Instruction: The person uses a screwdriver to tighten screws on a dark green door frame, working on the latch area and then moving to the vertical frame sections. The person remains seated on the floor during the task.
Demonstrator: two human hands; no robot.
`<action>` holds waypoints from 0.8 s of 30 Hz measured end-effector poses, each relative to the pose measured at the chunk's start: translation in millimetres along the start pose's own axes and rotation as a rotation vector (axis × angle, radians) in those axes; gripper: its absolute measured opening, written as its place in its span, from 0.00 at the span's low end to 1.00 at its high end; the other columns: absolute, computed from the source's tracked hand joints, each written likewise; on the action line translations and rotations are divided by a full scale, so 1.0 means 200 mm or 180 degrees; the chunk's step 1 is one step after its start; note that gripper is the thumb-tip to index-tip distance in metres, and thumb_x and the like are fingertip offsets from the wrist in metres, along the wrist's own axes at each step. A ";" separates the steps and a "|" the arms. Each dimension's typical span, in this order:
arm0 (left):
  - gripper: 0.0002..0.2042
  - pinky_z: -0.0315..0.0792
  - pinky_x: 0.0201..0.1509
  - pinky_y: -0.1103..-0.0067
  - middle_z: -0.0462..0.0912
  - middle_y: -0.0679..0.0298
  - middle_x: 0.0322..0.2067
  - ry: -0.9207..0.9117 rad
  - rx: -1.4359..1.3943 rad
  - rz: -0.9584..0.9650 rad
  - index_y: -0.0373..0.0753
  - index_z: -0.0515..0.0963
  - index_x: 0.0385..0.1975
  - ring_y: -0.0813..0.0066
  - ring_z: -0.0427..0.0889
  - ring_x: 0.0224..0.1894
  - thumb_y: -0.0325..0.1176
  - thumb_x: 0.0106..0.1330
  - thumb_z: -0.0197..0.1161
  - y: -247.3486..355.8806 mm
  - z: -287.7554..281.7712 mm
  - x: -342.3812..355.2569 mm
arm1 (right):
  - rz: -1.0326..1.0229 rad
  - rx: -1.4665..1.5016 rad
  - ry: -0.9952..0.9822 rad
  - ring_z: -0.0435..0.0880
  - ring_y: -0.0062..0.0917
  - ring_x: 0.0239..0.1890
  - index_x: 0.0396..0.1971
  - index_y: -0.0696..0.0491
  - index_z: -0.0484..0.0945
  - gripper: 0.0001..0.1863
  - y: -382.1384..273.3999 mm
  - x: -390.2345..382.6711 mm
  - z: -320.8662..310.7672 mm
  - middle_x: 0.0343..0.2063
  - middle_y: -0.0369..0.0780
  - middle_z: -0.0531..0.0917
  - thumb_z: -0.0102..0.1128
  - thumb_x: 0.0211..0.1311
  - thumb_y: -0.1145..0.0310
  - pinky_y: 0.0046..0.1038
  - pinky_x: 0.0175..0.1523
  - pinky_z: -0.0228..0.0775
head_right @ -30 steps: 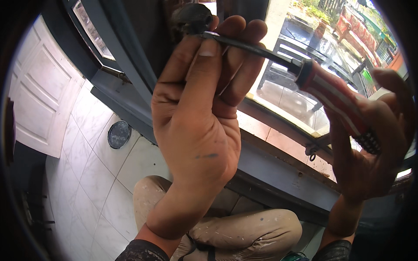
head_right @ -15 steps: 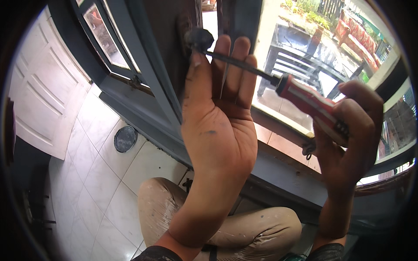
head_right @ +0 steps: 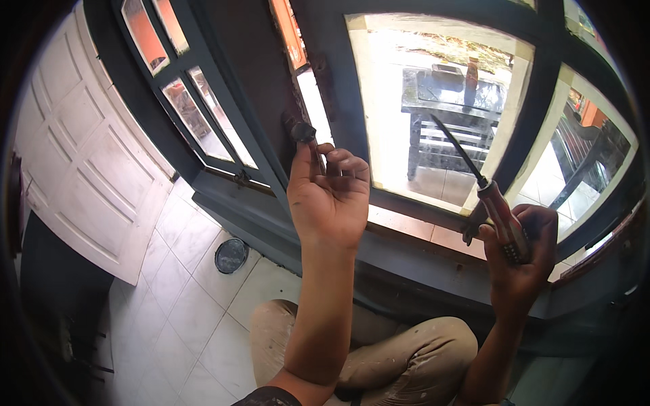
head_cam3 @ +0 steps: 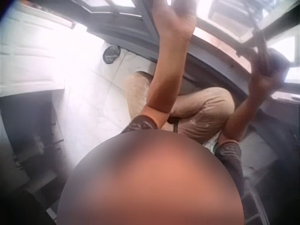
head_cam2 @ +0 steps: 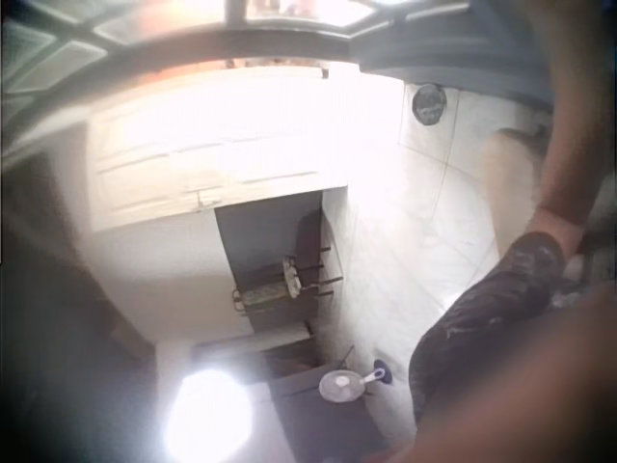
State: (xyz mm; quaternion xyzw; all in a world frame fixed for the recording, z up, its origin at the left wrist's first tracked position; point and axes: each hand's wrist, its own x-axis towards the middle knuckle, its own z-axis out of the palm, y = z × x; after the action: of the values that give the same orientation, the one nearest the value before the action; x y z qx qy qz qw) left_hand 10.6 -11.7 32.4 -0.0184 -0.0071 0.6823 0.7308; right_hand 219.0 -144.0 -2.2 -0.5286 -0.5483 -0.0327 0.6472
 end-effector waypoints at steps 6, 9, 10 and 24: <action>0.07 0.74 0.43 0.76 0.80 0.68 0.33 -0.0362 -0.0157 -0.0013 0.40 0.76 0.42 0.77 0.79 0.36 0.35 0.75 0.65 -0.02 -0.04 0.03 | 0.0491 0.0248 -0.0003 0.78 0.19 0.43 0.43 0.52 0.72 0.22 0.03 -0.10 0.02 0.40 0.36 0.78 0.77 0.55 0.79 0.24 0.49 0.73; 0.07 0.74 0.44 0.75 0.80 0.68 0.33 -0.0439 -0.0103 0.0090 0.40 0.77 0.42 0.77 0.79 0.37 0.35 0.74 0.65 -0.03 -0.04 0.03 | 0.0575 0.0325 -0.0118 0.78 0.18 0.42 0.43 0.52 0.73 0.22 0.07 -0.12 0.03 0.39 0.35 0.78 0.78 0.54 0.78 0.22 0.48 0.74; 0.07 0.74 0.45 0.75 0.80 0.68 0.33 -0.0470 -0.0138 0.0034 0.40 0.77 0.42 0.77 0.79 0.37 0.35 0.74 0.65 -0.03 -0.04 0.03 | 0.0632 0.0398 -0.0151 0.79 0.18 0.42 0.43 0.52 0.72 0.22 0.08 -0.12 0.03 0.39 0.35 0.78 0.78 0.54 0.78 0.22 0.47 0.74; 0.08 0.74 0.51 0.73 0.83 0.71 0.36 -0.0997 0.0136 -0.0189 0.42 0.80 0.44 0.78 0.80 0.39 0.37 0.73 0.68 0.02 -0.15 0.09 | 0.0711 0.0437 -0.0214 0.78 0.16 0.38 0.43 0.52 0.72 0.20 0.14 -0.13 0.04 0.38 0.34 0.77 0.76 0.57 0.76 0.21 0.43 0.73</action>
State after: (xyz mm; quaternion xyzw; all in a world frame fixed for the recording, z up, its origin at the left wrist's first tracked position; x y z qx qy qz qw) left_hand 9.6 6.2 2.6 0.1040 -0.1070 0.6549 0.7408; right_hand 220.5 -139.2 -41.2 -0.5417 -0.5084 0.0949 0.6627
